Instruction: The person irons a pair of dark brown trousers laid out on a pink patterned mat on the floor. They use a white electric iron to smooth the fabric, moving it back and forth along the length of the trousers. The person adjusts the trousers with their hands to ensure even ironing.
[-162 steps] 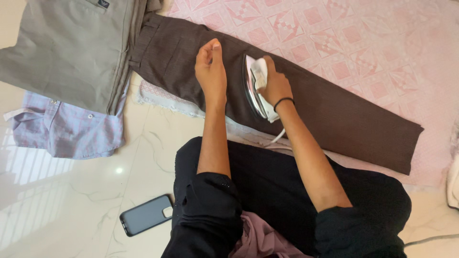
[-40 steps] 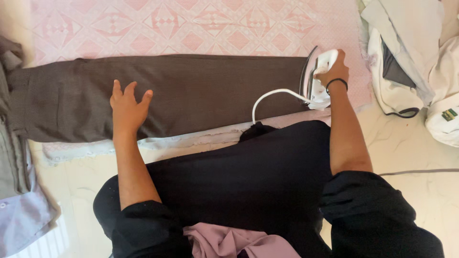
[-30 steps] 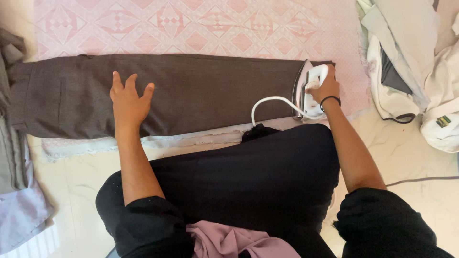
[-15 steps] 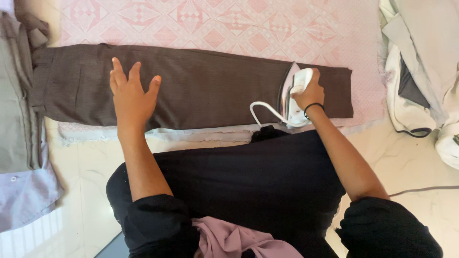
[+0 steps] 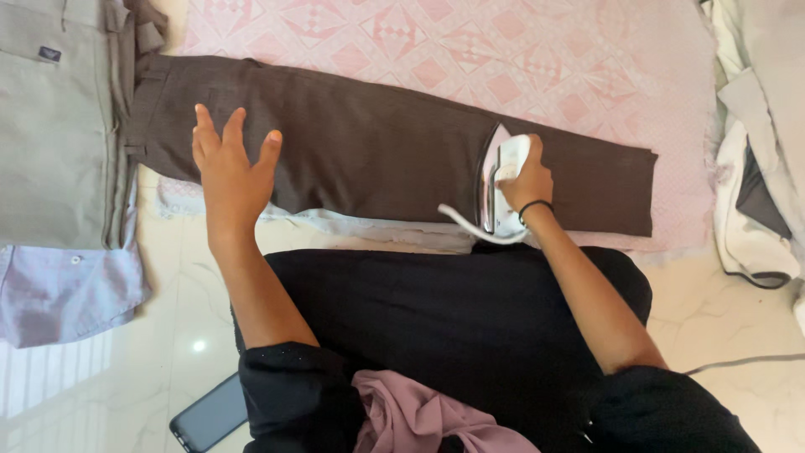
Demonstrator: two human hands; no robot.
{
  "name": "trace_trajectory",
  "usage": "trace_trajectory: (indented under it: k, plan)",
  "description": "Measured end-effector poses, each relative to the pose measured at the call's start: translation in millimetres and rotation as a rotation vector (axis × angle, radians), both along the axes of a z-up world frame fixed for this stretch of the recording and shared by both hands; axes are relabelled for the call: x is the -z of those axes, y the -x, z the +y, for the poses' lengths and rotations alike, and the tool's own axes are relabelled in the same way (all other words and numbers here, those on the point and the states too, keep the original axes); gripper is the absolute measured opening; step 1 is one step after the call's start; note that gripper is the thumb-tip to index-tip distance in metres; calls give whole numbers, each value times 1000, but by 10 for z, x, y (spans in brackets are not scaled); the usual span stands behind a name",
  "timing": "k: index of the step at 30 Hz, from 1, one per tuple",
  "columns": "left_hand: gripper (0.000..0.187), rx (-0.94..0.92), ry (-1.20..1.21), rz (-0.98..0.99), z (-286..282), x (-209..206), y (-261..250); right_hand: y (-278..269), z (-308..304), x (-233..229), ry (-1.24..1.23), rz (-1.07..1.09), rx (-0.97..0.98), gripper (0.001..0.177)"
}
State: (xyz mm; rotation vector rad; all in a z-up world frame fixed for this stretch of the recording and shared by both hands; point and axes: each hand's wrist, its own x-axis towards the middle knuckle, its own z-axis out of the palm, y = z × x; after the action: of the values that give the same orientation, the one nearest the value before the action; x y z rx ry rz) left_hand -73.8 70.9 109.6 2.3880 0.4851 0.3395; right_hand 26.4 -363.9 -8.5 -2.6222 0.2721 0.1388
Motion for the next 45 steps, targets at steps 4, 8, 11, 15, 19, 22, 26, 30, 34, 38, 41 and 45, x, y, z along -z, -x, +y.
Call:
trace_trajectory:
  k: [4,8,11,15,19,22,26,30,34,38,41,45]
  plan:
    - [52,-121,131,-106,55,30,-19,-64,323,-41,4,32,-52,103]
    - [41,-260,324,-268,148,99,-123,-453,542,-156,25,-15,-113,102]
    - [36,-321,528,-412,267,148,-106,-442,641,-209,13,-8,-164,103]
    - [33,-283,858,-571,409,124,-63,-44,737,-267,25,92,-233,102]
    - [37,-388,904,-517,460,80,-66,191,923,-206,20,30,-396,105]
    - [41,-400,948,-496,454,76,-69,-69,1091,-176,49,25,-392,106]
    - [44,-390,1063,-526,493,132,-43,-553,1382,-164,37,-46,-415,104]
    - [47,-425,1178,-589,589,212,-8,-472,1487,-204,25,-61,-410,106]
    - [50,-427,1201,-630,657,258,-32,8,1515,-251,14,-18,-521,105]
    - [52,-361,1218,-670,649,256,-86,230,1677,-263,20,38,-574,102]
    - [53,-352,1177,-645,601,248,-91,6,1761,-280,21,26,-595,102]
    - [52,-373,1148,-610,615,204,-85,-428,1965,-280,11,-22,-564,104]
